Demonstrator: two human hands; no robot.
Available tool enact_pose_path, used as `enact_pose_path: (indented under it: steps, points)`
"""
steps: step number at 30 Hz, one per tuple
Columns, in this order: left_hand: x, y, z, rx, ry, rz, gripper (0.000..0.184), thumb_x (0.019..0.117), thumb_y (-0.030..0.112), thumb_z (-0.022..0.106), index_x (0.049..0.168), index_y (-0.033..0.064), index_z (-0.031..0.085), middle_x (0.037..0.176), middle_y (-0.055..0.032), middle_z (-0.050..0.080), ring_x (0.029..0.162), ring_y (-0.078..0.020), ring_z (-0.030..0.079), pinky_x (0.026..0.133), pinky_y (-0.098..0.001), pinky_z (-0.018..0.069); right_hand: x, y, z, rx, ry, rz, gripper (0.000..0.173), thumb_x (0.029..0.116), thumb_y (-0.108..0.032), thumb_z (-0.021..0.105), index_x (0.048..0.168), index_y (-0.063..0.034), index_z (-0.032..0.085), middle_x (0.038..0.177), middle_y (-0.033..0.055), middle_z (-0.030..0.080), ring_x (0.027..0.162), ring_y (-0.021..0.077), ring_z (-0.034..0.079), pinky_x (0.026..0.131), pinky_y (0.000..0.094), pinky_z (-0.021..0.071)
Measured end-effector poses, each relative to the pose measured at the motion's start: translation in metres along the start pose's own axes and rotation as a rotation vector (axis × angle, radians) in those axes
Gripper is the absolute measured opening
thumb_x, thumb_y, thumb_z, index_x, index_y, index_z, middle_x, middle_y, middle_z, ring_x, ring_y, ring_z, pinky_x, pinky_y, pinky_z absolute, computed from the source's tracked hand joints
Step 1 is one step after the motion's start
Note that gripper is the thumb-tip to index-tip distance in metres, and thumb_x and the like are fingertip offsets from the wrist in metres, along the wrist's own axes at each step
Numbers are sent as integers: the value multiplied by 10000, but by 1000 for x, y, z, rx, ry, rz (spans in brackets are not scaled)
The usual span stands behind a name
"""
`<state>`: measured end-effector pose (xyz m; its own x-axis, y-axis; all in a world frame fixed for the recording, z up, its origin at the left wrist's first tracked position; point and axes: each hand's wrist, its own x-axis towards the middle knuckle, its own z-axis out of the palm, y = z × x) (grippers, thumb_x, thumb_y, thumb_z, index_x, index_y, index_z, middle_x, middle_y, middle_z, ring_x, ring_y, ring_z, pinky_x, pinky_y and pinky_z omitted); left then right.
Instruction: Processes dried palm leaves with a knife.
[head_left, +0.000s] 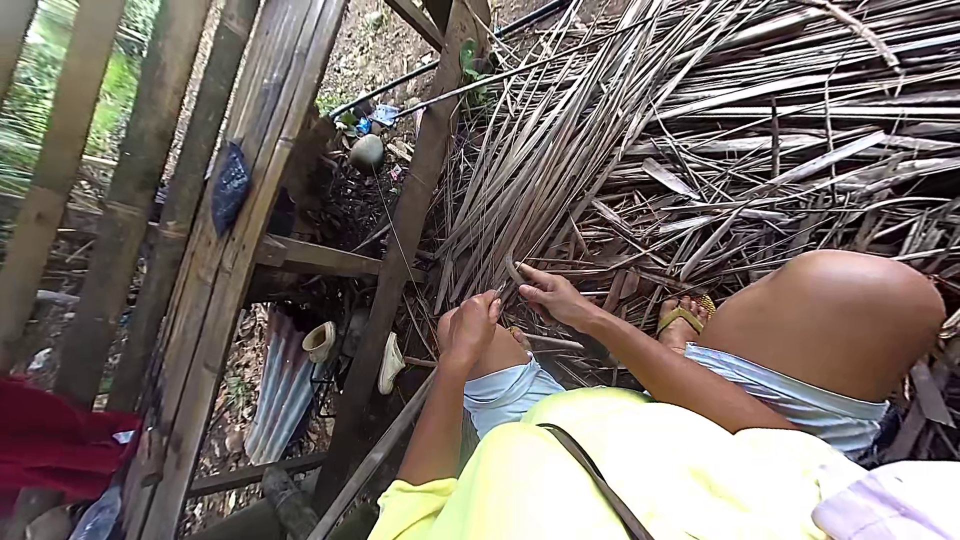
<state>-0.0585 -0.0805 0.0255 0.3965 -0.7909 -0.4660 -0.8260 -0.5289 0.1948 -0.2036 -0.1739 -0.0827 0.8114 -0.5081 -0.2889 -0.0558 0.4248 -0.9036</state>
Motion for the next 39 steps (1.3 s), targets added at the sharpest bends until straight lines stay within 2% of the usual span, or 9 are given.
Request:
enact_pose_path:
  steps: [11,13,19,23,26,29,31,36,39]
  points:
    - [-28,0,-17,29,40,110,296,1089,184,502,1219,22,713,996,-180,728,956,-327,702,933,-525,524,4,1,-42,207,149,-101,457,1072,-222,553,1519,-143,501,663,23,562,455,77,469,408,216,416]
    - [-32,-3,-20,3,34,146,293,1084,159,513,1232,2,712,984,-186,729,945,-318,699,950,-496,518,10,-7,-55,240,239,-86,456,1078,-166,531,1521,-75,469,694,8,579,465,71,490,421,225,441]
    - [-44,-25,-35,-34,22,9,306,1097,182,485,1227,22,711,1042,-169,723,960,-305,692,923,-509,532,10,-20,-96,371,645,-82,441,1111,-247,462,1535,-134,426,731,-12,521,453,73,468,400,233,446]
    - [-19,-28,-23,-116,40,-51,321,1107,203,470,1251,14,687,957,-167,726,851,-300,705,860,-509,565,-5,-37,-46,274,252,-44,407,1115,-254,421,1483,-85,453,704,0,512,478,94,482,437,260,467]
    - [-3,-14,-10,-139,-59,46,333,1107,283,488,1324,98,662,939,-100,737,744,-232,694,765,-471,583,-6,-23,-9,343,-25,19,403,1100,-269,475,1490,-170,489,689,28,528,467,110,496,427,262,483]
    - [-3,-8,-12,-8,-93,51,452,1047,260,599,1492,202,548,1134,-130,722,928,-297,718,866,-560,574,-6,-20,-16,425,41,-11,368,1107,-291,452,1451,-184,530,670,-6,479,451,72,456,402,221,449]
    - [-9,-11,-18,49,-72,18,534,1015,174,629,1532,143,498,1231,-184,686,1083,-364,681,958,-598,523,-2,-27,-38,458,153,-59,367,1118,-268,412,1454,-154,505,685,-29,484,466,60,468,413,217,450]
    - [-19,-33,-25,58,39,-68,280,1068,238,575,1233,45,693,1074,-202,726,1015,-378,702,921,-597,529,4,-42,-61,458,404,-85,327,1133,-276,366,1391,-105,474,674,-29,500,455,73,494,407,223,464]
    - [-12,-30,-21,41,108,-60,253,1072,235,563,1095,34,715,922,-185,721,879,-365,708,824,-582,553,-15,-39,-27,197,237,-119,411,1121,-340,379,1467,-133,462,655,7,512,451,103,481,416,255,457]
